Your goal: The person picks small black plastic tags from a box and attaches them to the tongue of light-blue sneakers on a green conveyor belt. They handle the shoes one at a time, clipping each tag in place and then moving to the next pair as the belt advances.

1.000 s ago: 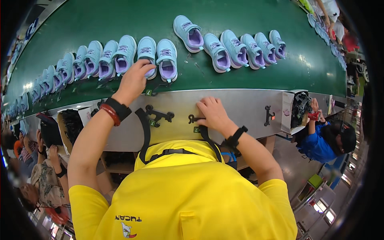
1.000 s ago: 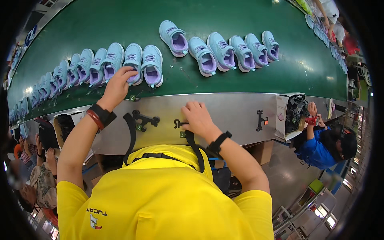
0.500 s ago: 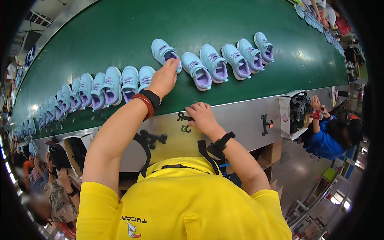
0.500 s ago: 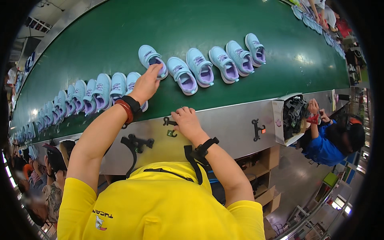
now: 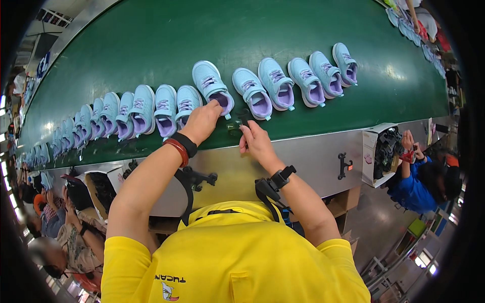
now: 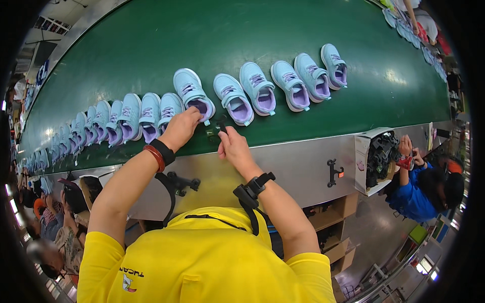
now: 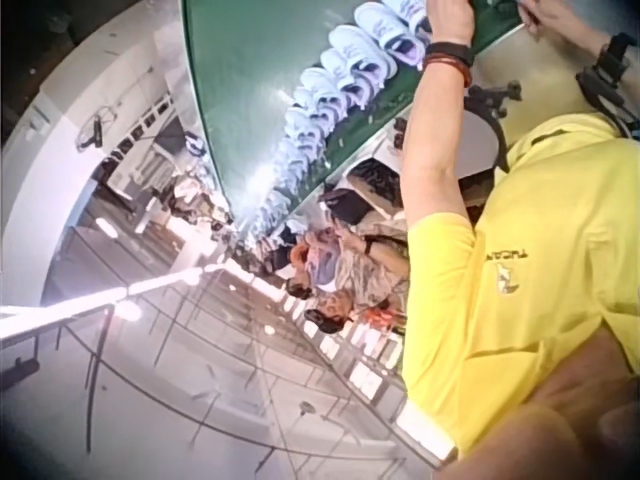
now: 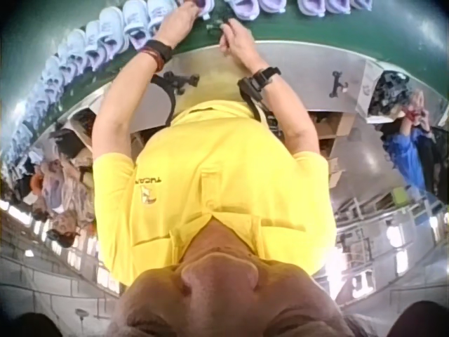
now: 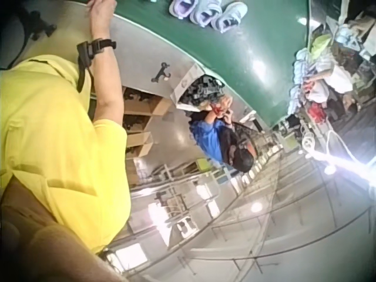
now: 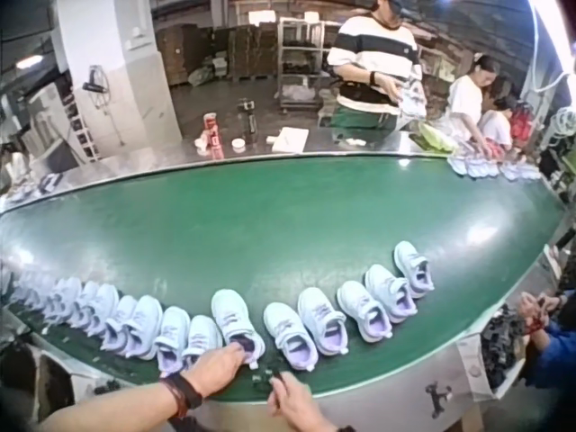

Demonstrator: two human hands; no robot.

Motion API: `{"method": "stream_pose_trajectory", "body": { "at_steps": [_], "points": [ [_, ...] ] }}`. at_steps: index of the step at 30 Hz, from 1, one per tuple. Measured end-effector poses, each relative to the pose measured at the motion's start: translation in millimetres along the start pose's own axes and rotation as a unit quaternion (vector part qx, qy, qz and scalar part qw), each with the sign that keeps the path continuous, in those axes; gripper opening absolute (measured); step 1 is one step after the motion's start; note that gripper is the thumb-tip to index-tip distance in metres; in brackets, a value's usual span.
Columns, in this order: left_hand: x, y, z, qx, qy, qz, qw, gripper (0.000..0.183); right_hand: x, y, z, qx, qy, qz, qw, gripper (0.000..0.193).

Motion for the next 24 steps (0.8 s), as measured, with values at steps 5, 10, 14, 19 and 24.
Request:
{"method": "stream_pose_trajectory", "body": {
  "at_steps": [5, 10, 14, 19, 24],
  "points": [
    [-1.3, 4.9, -0.3, -0.002, -0.009, 0.016, 1.0, 0.012, -16.7, -2.6, 7.8, -0.035, -0.017, -0.035, 0.999, 0.019],
    [-0.7, 5.8, 2.6, -0.008, -0.011, 0.017, 1.0, 0.012, -16.8, -2.0, 15.0, -0.034, -0.048, -0.024, 0.998, 0.02],
    [-2.0, 4.5, 3.8, -0.011, -0.013, 0.015, 1.0, 0.012, -18.3, -3.9, 18.6, -0.04, -0.062, -0.037, 0.997, 0.021],
    [-1.6, 5.4, 3.0, -0.007, -0.017, 0.017, 1.0, 0.011, -27.9, -10.9, 28.8, -0.041, -0.065, -0.07, 0.995, 0.025],
    [-12.1, 3.2, -2.7, 0.022, -0.088, -0.065, 0.994, 0.014, -51.5, -6.5, 14.1, -0.082, 0.163, -0.248, 0.951, 0.033]
  ]
}}
Point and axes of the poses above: each hand's wrist, its own y-axis away from the middle knuckle, its own x-axis out of the back of the hand, z = x × y, the point moved 10 cm from there along -y, towards the middle knuckle, and after that the axes turned 4 degrees about -x, right-handed, at the moved point
